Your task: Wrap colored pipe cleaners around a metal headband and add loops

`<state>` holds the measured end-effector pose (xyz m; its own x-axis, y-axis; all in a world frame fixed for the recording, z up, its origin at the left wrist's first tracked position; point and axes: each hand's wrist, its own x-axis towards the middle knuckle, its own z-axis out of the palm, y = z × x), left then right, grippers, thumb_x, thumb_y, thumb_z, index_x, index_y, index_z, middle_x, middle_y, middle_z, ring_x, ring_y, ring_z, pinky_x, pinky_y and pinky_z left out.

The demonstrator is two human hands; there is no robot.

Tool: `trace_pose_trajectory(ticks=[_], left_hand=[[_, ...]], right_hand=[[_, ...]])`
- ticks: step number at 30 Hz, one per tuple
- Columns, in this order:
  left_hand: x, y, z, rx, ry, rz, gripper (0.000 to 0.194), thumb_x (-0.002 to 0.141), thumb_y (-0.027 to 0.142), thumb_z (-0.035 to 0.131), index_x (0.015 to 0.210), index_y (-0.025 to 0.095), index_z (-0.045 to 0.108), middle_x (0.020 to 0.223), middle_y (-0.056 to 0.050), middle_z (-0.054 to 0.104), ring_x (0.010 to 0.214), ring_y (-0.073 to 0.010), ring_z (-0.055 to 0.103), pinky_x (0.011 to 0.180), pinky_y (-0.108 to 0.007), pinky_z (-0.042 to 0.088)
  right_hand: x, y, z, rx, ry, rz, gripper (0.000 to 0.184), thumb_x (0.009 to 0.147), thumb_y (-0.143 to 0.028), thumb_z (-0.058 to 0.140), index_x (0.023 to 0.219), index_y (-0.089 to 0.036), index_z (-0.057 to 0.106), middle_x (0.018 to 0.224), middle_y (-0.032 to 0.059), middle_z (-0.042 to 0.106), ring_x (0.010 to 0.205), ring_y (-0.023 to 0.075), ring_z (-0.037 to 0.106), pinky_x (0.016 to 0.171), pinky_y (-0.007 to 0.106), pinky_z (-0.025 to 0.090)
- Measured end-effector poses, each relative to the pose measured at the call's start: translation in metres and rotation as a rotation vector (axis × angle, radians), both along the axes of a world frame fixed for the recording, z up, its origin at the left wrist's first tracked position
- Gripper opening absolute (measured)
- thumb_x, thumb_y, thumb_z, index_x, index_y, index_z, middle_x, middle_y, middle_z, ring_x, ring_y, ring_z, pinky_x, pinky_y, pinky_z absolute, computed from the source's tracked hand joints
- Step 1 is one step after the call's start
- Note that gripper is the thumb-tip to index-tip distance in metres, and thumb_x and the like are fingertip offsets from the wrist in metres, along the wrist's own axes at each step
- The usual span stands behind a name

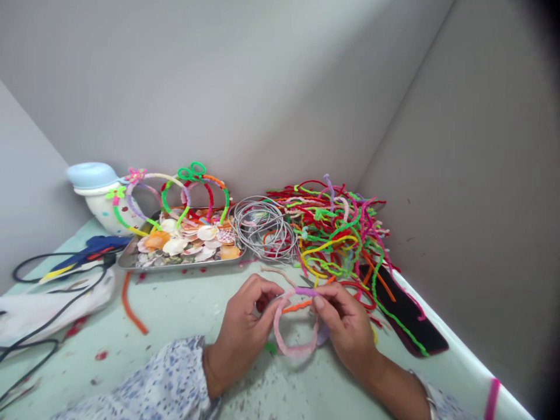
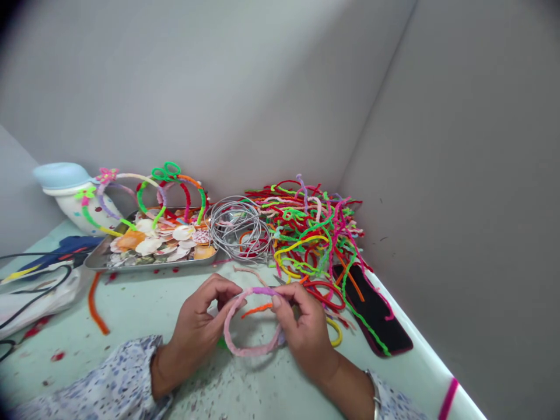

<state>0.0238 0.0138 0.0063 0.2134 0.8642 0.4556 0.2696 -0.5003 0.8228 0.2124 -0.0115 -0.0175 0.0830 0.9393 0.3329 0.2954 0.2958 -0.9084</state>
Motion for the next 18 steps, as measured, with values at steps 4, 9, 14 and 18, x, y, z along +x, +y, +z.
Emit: trace_pose_trajectory(ticks=[4,9,14,18], left_hand=[[0.0004,-0.0042,0.0027,0.021,-0.031,-0.044,0.003,0.085,0.018,0.058,0.083,0.018,0.060,0.075,0.000,0.056,0.067,-0.0112,0.050,0.060,-0.023,0.041],[0.0004,-0.0071,0.0053,0.022,-0.054,-0.081,0.004,0.086,0.017,0.057,0.084,0.019,0.060,0.076,0.000,0.057,0.068,-0.0118,0.051,0.061,-0.023,0.041],[-0.0001,-0.0049,0.0044,-0.021,-0.052,-0.066,0.004,0.086,0.020,0.057,0.085,0.020,0.060,0.077,0.000,0.057,0.068,-0.0120,0.049,0.062,-0.023,0.040],[0.0007,-0.0049,0.0031,-0.027,-0.052,-0.067,0.003,0.086,0.021,0.056,0.086,0.020,0.060,0.077,0.000,0.056,0.068,-0.0123,0.049,0.062,-0.023,0.039]], right_hand=[[0.0016,-0.0008,-0.0004,0.052,-0.022,0.018,0.012,0.089,-0.030,0.053,0.088,-0.021,0.060,0.069,-0.0009,0.057,0.062,0.0138,0.055,0.057,0.024,0.046],[0.0019,-0.0032,-0.0008,0.125,-0.059,0.018,0.010,0.089,-0.028,0.052,0.089,-0.021,0.060,0.069,-0.0009,0.056,0.061,0.0136,0.054,0.058,0.025,0.045],[-0.0001,-0.0063,-0.0006,0.110,-0.078,0.045,0.022,0.090,-0.027,0.051,0.109,-0.023,0.059,0.076,0.0015,0.063,0.067,0.0161,0.061,0.063,0.027,0.049],[-0.0013,-0.0058,-0.0016,0.117,-0.086,0.076,0.028,0.090,-0.026,0.052,0.116,-0.025,0.060,0.074,0.0008,0.065,0.061,0.0146,0.060,0.058,0.025,0.049]])
